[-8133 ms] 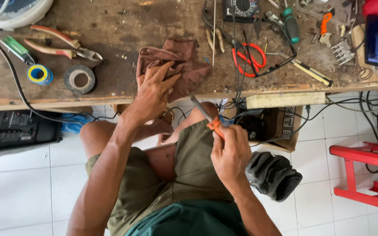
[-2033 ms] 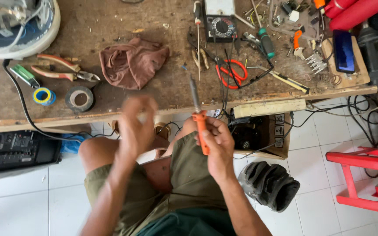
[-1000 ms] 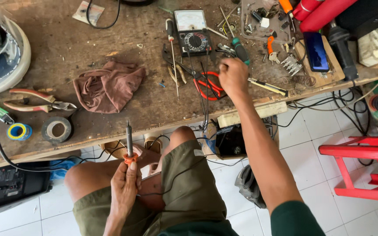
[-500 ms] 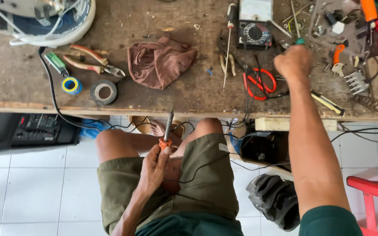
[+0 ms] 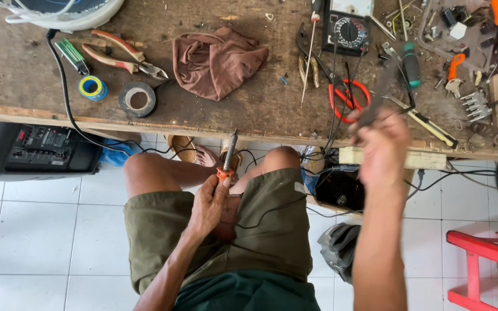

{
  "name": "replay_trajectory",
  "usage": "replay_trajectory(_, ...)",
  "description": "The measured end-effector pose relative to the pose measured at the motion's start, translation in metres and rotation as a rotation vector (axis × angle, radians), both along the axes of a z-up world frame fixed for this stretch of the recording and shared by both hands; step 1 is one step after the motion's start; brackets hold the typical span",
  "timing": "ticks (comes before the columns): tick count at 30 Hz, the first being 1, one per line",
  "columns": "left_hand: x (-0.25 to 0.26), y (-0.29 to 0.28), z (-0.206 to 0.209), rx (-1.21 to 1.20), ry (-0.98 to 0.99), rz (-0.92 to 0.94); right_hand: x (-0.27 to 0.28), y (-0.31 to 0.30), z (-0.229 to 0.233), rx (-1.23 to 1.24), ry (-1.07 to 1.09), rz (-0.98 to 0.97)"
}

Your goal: The person handles a rice cooker, connecting its power cord and pressing buttons on the control panel. They then pick up a soldering iron, wipe the tip with a cloth, and touch the tip with a finger. Finally, they handle a disassembled appliance base with exposed wiring.

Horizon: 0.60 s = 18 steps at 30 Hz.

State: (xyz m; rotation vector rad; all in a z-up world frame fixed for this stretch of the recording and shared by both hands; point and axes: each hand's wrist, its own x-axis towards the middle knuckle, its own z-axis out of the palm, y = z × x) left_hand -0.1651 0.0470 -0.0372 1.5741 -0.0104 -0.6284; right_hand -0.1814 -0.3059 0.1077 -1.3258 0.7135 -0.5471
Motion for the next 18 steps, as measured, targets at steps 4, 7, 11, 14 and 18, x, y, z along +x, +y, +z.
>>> replay_trajectory(4,0.003,-0.001,-0.013,0.111,-0.082,-0.014,-0.013,0.065,-0.06,-0.047,-0.047,0.156)
replay_trajectory(7,0.001,0.0,-0.011,0.135,-0.107,-0.015,-0.011,0.11,-0.069,-0.227,0.042,0.269)
replay_trajectory(11,0.0,0.003,-0.025,0.141,-0.141,0.007,-0.006,0.141,-0.096,-0.802,0.038,0.435)
replay_trajectory(14,0.001,0.003,-0.016,0.179,-0.176,-0.007,-0.004,0.154,-0.087,-1.028,0.086,0.426)
replay_trajectory(18,-0.003,0.005,-0.02,0.198,-0.167,0.0,-0.016,0.158,-0.089,-1.15,0.161,0.408)
